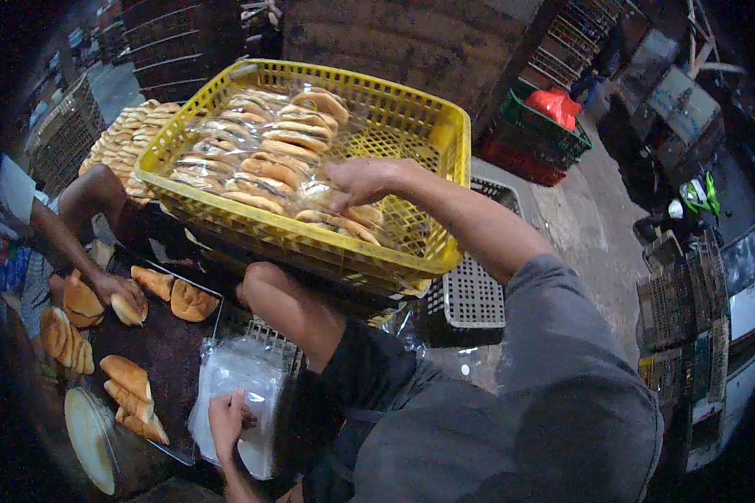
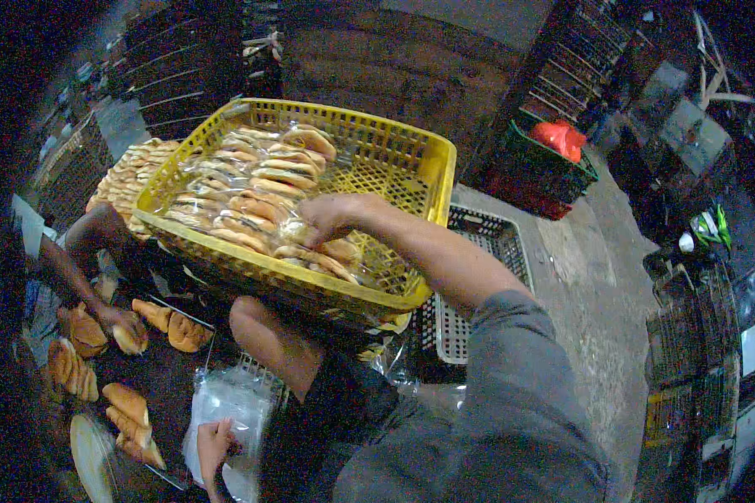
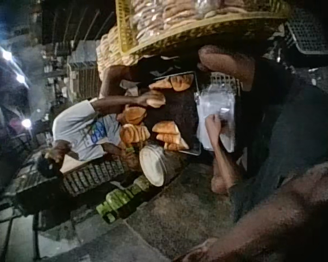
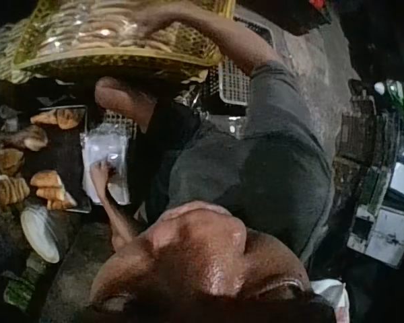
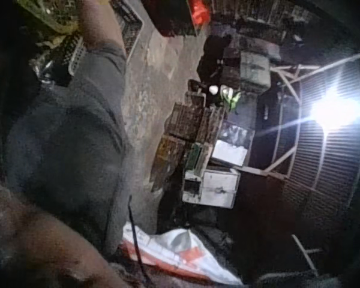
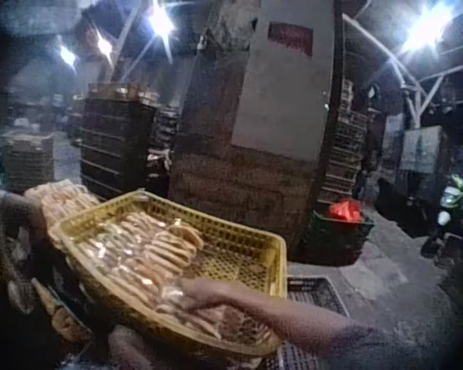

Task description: The person sits on the floor and packages small bread rolls into clear plastic bags. They pick up a roll, place it into a bag, and then put the bagged roll into a yellow basket. The process is repeated continuously with a coworker visible in the background.

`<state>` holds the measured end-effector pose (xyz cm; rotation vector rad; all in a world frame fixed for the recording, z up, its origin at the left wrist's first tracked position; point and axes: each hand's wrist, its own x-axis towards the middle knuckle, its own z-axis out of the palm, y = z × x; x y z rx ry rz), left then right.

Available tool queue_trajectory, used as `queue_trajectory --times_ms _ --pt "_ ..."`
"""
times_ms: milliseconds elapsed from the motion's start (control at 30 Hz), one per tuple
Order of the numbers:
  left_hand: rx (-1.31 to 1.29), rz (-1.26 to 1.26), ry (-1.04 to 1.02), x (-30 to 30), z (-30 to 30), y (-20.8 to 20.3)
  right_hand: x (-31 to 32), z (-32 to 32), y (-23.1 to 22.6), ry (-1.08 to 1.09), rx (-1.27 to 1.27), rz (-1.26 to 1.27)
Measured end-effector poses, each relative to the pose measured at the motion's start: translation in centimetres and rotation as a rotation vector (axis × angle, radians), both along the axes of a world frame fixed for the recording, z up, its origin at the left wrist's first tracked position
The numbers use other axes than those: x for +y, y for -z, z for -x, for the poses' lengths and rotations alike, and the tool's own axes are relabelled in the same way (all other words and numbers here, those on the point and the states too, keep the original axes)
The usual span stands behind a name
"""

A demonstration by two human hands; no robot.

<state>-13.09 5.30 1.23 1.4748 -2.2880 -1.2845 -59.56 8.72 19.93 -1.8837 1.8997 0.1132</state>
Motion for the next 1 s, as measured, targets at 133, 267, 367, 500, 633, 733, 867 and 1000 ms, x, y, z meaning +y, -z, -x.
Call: queue_trajectory --times_ms 133,267,367,500,633,733,867,1000 --pt "0.252 0.052 -0.182 1.3 -2.0 -4.4 -4.4 -14.1 -3.5 -0.233 -0.116 0.541" --pt "0.42 0.454 -0.357 0.4 -0.4 -5.5 -4.5 -27.7 3.8 -0.489 -0.366 0.383" --pt "0.451 0.088 -0.711 -1.6 -2.5 -3.8 -6.5 -31.7 7.3 -0.233 -0.748 0.695" --pt "1.552 -0.57 -0.709 -1.9 -3.6 -3.7 -8.4 -30.5 10.3 0.129 -1.287 0.518" --pt "1.444 -0.145 -0.911 -5.5 -4.9 -2.7 -6.6 -28.2 9.6 0.375 -1.586 0.23" --pt "1.397 0.101 -0.799 -5.3 -2.3 -6.3 -6.3 -28.5 8.8 0.074 -1.258 0.796" --pt "1.212 0.05 -1.001 -5.3 -5.2 -6.9 -4.5 -28.8 5.5 0.192 -1.192 0.835" --pt "1.046 0.546 -0.801 -5.7 -7.6 -7.2 -3.3 -28.3 3.8 0.07 -1.076 0.872"
